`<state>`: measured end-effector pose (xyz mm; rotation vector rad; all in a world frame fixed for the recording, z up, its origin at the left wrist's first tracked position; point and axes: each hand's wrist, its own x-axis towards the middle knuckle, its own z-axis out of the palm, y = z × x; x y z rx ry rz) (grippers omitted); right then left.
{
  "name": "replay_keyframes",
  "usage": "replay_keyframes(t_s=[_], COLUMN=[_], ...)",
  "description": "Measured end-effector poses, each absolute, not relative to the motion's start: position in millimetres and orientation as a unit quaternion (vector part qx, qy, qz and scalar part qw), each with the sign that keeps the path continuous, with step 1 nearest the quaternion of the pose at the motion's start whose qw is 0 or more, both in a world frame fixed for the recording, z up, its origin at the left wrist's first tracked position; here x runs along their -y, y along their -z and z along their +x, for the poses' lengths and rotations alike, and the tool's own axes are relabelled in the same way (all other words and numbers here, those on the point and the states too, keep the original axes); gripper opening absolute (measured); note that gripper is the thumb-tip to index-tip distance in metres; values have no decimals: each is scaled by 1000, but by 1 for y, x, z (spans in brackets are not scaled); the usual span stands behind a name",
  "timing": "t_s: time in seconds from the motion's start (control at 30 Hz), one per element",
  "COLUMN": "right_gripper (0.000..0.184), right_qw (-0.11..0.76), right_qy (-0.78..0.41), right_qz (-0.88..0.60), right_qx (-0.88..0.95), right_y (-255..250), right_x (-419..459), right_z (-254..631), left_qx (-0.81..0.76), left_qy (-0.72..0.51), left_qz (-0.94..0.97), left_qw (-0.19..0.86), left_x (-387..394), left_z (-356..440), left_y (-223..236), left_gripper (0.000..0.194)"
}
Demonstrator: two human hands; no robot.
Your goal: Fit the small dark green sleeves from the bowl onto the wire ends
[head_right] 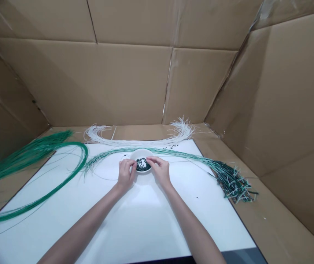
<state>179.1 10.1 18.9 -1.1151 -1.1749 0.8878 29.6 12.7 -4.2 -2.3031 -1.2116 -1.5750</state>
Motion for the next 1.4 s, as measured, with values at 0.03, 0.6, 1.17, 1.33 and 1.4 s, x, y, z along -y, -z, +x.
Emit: replay_keyframes(t_s=[0.03, 0.6, 1.17, 1.33, 1.4], right_gripper=[13, 14, 10, 10, 10], right_qw=[603, 590, 594, 597, 598], right_qy=[-409, -657, -612, -603, -600], right_qz=[-474, -316, -337, -345, -347], right_qx=[494, 348, 398, 401, 404], right_y=[-21, -42, -46, -46, -45], right_x=[-8, 12, 14, 13, 13], right_z=[179, 165, 166, 166, 166], left_qx=[398, 375, 415, 412, 412], left_qy=[528, 565, 559, 552, 548], left_qz=[-749, -727, -712, -720, -723], left_qw=[38, -109, -91, -84, -82], left_x=[-10, 30, 32, 32, 32], left_z=[31, 40, 41, 41, 41], left_y=[3, -36, -43, -44, -44], left_gripper=[6, 15, 9, 8, 8])
